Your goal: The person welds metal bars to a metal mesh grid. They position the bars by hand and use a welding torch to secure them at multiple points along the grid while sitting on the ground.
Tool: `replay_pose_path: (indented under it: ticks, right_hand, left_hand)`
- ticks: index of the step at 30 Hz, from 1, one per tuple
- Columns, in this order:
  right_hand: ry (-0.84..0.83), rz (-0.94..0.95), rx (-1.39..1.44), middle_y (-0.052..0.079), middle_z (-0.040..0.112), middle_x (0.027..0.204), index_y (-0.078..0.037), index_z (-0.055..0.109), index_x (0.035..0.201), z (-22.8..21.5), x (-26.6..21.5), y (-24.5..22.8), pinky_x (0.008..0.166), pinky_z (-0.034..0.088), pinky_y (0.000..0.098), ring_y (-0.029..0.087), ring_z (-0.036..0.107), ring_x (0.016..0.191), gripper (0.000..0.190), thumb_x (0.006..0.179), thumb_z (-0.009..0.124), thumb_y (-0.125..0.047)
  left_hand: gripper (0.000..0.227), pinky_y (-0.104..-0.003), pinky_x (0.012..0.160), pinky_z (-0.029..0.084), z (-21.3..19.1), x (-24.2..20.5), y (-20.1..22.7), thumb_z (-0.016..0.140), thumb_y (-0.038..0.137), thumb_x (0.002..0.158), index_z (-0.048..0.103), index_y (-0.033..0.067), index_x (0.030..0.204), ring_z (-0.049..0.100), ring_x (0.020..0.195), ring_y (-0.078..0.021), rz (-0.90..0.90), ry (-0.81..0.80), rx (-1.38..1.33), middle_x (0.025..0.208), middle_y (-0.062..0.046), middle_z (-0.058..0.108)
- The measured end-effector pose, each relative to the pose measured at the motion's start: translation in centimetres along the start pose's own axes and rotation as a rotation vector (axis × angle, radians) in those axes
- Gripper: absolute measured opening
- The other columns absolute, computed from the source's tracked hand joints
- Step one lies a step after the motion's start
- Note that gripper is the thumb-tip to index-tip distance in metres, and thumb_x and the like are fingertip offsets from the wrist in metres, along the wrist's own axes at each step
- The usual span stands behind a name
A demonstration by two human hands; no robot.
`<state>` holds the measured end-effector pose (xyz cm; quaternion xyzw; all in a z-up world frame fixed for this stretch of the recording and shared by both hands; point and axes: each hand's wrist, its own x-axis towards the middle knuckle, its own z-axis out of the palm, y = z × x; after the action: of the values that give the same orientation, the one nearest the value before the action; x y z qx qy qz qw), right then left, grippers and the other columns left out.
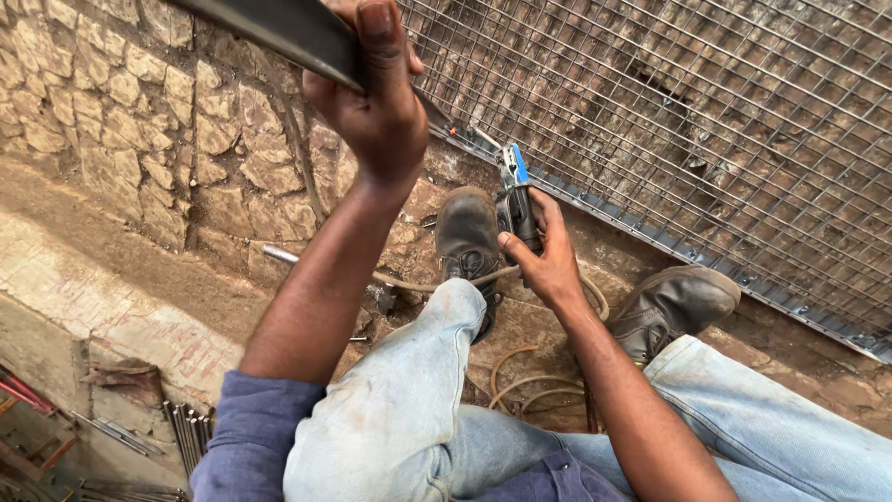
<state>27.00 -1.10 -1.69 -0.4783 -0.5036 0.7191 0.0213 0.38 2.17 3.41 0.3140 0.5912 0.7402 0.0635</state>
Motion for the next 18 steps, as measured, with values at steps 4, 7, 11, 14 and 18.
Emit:
replay_pose_path:
  ticks: [4,7,11,14,18]
  right_hand:
    - [0.027,-0.036,-0.107,0.02,0.065,0.13,-0.013,0.037,0.155,0.7,0.1,0.5,0.088,0.062,0.0418,0.028,0.071,0.108,0.08,0.087,0.077,-0.022]
    - [0.035,0.062,-0.205,0.02,0.065,0.131,-0.018,0.036,0.155,1.0,0.5,0.7,0.087,0.062,0.0448,0.03,0.073,0.105,0.083,0.084,0.078,-0.028]
    - [0.001,0.097,-0.293,0.021,0.067,0.129,-0.02,0.036,0.155,1.4,1.5,1.2,0.089,0.061,0.0478,0.033,0.074,0.105,0.085,0.082,0.078,-0.034]
    - [-0.002,0.129,-0.308,0.021,0.065,0.131,-0.021,0.036,0.155,1.8,1.7,1.7,0.09,0.06,0.0487,0.033,0.073,0.106,0.085,0.082,0.077,-0.035]
    - [0.015,0.045,-0.333,0.022,0.064,0.133,-0.019,0.038,0.154,2.3,2.0,2.0,0.096,0.058,0.0499,0.034,0.07,0.114,0.084,0.083,0.079,-0.036]
  left_hand:
    - [0.028,-0.023,0.046,0.052,0.5,-0.6,-0.1,0.061,0.033,0.111,0.06,0.0127,0.091,0.054,0.054,-0.0078,0.029,0.054,0.055,0.077,-0.001,0.055]
    - [0.027,-0.022,0.047,0.052,0.7,-0.7,0.2,0.061,0.035,0.11,0.06,0.011,0.096,0.055,0.058,-0.0078,0.024,0.054,0.045,0.081,-0.001,0.056]
    - [0.028,-0.023,0.048,0.056,0.6,-1.1,0.1,0.06,0.037,0.11,0.062,0.0105,0.099,0.057,0.066,-0.0091,0.008,0.049,0.051,0.088,-0.002,0.057]
    - [0.03,-0.025,0.05,0.057,0.6,-1.5,-0.1,0.061,0.037,0.109,0.063,0.0087,0.099,0.059,0.066,-0.0092,-0.01,0.055,0.033,0.088,-0.002,0.059]
    - [0.032,-0.024,0.049,0.053,0.8,-1.7,-0.1,0.06,0.035,0.111,0.063,0.0102,0.092,0.059,0.062,-0.0075,-0.044,0.051,0.079,0.083,0.001,0.059]
